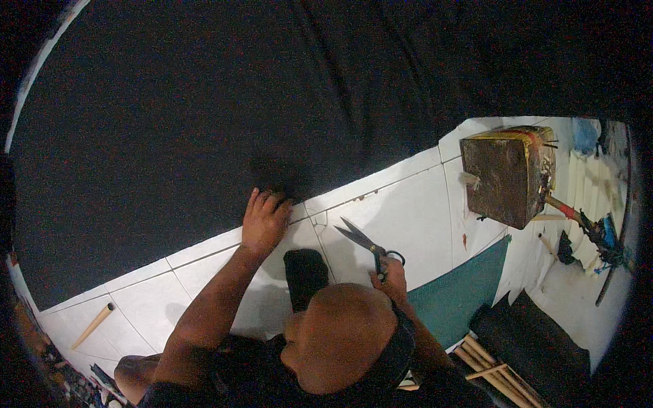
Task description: The person lays out a piece of black fabric on the floor, smoothes it using a long wooden pole, and then cuts a strip from one side using shears before folding and rearranging the fabric.
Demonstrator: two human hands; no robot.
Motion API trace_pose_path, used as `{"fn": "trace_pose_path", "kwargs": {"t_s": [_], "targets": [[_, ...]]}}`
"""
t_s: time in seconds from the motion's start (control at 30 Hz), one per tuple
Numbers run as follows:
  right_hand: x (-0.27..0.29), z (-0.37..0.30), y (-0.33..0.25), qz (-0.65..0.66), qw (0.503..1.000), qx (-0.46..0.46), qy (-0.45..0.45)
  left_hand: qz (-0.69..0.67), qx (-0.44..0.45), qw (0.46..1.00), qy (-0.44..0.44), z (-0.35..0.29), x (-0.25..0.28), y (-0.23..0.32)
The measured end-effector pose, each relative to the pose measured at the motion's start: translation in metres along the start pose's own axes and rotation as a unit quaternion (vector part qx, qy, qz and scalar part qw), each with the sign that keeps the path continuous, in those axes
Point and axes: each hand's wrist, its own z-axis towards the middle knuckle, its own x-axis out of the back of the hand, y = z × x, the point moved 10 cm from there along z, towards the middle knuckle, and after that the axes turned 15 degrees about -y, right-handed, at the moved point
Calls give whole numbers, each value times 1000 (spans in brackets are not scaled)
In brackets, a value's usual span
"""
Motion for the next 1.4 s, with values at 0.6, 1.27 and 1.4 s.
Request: {"fn": "trace_pose_path", "kwargs": {"t_s": [0.6, 1.27, 1.4], "targets": [[74, 43, -196, 96, 953, 178, -225, -24, 97, 995, -17, 13, 9, -11], [113, 49, -329, 120, 825, 186, -519, -49, 74, 996, 20, 19, 3, -6], [114, 48, -333, 125, 816, 180, -535, -72, 74, 994, 31, 17, 7, -5]]}}
